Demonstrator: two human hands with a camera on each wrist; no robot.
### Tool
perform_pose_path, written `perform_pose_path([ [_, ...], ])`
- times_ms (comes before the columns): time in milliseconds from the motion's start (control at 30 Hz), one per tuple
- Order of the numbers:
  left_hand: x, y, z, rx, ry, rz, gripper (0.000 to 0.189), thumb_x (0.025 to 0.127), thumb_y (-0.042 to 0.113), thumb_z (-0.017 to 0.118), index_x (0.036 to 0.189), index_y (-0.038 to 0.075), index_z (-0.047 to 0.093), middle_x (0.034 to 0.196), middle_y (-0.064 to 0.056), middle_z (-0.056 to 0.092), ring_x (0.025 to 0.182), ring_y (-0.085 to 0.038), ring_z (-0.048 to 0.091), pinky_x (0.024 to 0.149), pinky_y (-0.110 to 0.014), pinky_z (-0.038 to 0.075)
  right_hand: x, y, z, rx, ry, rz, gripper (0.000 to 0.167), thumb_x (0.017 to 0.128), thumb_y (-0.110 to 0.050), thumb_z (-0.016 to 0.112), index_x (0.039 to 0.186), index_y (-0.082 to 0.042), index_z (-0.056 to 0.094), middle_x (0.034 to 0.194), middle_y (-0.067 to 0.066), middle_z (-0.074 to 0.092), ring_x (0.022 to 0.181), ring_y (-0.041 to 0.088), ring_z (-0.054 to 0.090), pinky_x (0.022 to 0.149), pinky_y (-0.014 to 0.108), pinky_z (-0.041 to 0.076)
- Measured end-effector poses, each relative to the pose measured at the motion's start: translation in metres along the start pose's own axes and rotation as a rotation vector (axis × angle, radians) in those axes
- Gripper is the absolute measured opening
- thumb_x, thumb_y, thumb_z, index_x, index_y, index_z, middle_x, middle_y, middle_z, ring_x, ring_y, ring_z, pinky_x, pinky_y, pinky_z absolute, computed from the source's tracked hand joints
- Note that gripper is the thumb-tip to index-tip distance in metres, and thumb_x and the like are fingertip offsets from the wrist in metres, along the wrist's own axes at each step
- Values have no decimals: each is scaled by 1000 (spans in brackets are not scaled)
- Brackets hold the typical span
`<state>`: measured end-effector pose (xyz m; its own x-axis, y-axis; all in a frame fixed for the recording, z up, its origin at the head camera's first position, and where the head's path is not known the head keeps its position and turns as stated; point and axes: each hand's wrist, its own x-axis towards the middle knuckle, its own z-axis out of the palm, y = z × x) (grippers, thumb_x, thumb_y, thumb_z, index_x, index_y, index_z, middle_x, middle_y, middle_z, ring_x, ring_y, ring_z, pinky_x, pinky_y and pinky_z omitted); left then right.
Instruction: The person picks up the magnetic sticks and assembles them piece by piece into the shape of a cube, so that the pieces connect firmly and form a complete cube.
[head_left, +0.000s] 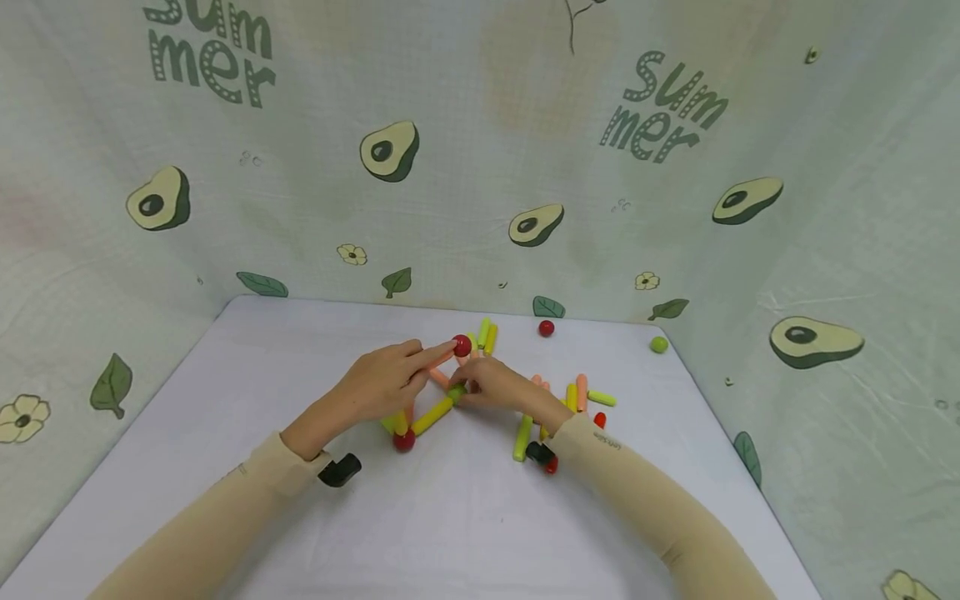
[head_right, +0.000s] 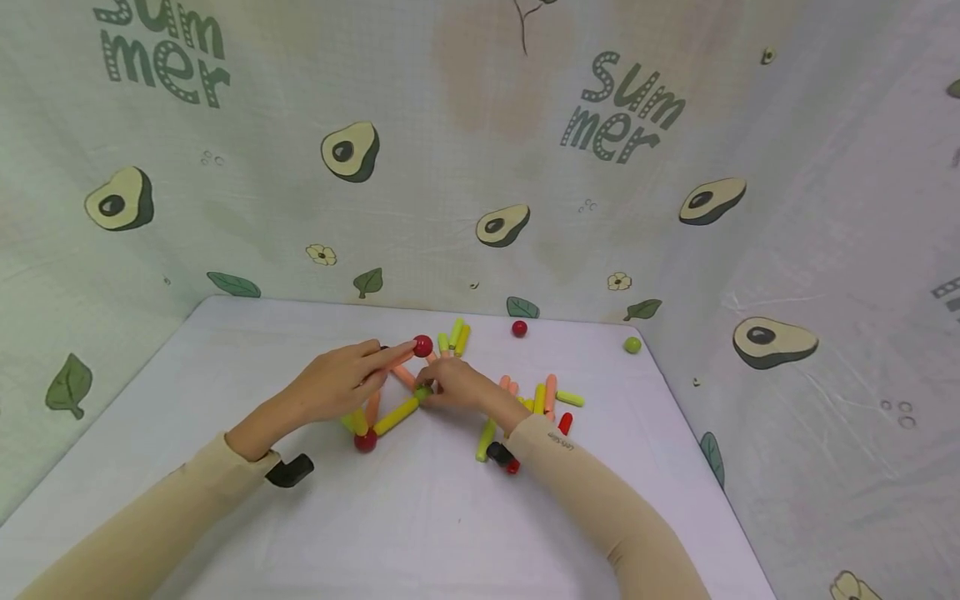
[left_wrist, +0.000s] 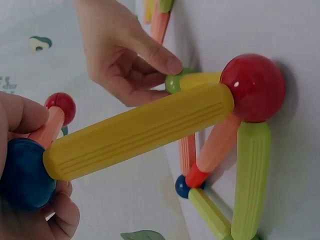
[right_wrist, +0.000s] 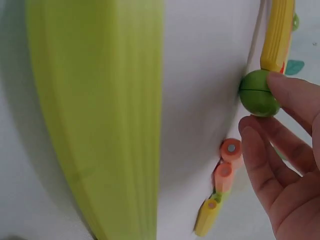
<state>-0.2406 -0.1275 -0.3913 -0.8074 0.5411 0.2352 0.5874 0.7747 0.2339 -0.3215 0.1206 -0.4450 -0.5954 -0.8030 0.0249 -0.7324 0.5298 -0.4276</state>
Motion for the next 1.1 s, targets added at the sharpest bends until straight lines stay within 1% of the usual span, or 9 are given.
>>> perform_pose_path([
  [133, -2, -4, -2, 3, -10, 43, 57, 108, 20, 57, 161, 36, 47, 95, 7, 53, 73, -9, 45, 60, -25, 41, -3, -4, 5, -41, 6, -6, 19, 96, -15, 81, 113, -10, 77, 101, 0, 74, 77, 16, 63, 72, 22, 53],
  [300, -6, -8, -4, 12, -4, 110, 58, 107, 15, 59, 160, 36, 48, 93, 7, 49, 75, -8, 44, 60, -23, 41, -12, -14, 13, -34, 8, 20, 20, 95, -19, 82, 112, -10, 76, 98, -2, 73, 79, 11, 63, 74, 21, 54],
  [400, -9, -11, -3, 1, -1, 120, 58, 107, 14, 60, 160, 37, 49, 93, 7, 49, 77, -8, 44, 61, -24, 41, -18, -24, 16, -6, 12, 40, 21, 95, -21, 83, 112, -10, 76, 98, -2, 72, 80, 14, 65, 75, 21, 55],
  [500, -12, -14, -3, -8, -11, 120, 58, 108, 16, 60, 160, 38, 48, 93, 7, 48, 78, -9, 43, 63, -24, 41, -22, -30, 19, 19, 8, 45, 20, 95, -22, 83, 110, -13, 75, 97, -3, 72, 79, 13, 65, 75, 21, 55],
  [633, -14, -15, -3, -18, -29, 122, 58, 109, 19, 59, 161, 41, 46, 94, 8, 46, 81, -8, 43, 65, -24, 41, -28, -32, 19, 40, -10, 54, 21, 96, -24, 81, 114, -15, 75, 100, -4, 72, 80, 11, 64, 76, 20, 54],
  [767, -16, -15, -3, -33, -23, 143, 58, 109, 18, 59, 160, 41, 46, 96, 9, 47, 82, -8, 44, 66, -25, 42, -37, -28, 12, 82, -18, 55, 27, 97, -20, 81, 122, -13, 75, 108, 0, 74, 86, 15, 68, 80, 23, 57],
  [933, -17, -15, -3, -43, -8, 161, 58, 108, 17, 60, 160, 39, 48, 96, 8, 48, 81, -8, 44, 67, -26, 43, -53, -17, -4, 92, -27, 58, 30, 99, -15, 77, 128, -8, 73, 119, 8, 75, 98, 24, 71, 87, 33, 60],
  [1000, -17, -15, -3, -44, -3, 167, 58, 107, 17, 60, 160, 39, 48, 95, 8, 47, 81, -8, 44, 67, -26, 43, -62, -12, -10, 82, -43, 57, 28, 100, -15, 76, 127, -8, 74, 122, 7, 74, 105, 26, 70, 91, 38, 60],
  [1100, -18, -16, -3, -45, 5, 182, 57, 108, 16, 59, 159, 38, 49, 94, 8, 47, 79, -8, 43, 67, -25, 42, -76, -6, -19, 51, -80, 65, 26, 101, -12, 72, 126, -11, 75, 125, 2, 73, 113, 27, 67, 97, 42, 57],
])
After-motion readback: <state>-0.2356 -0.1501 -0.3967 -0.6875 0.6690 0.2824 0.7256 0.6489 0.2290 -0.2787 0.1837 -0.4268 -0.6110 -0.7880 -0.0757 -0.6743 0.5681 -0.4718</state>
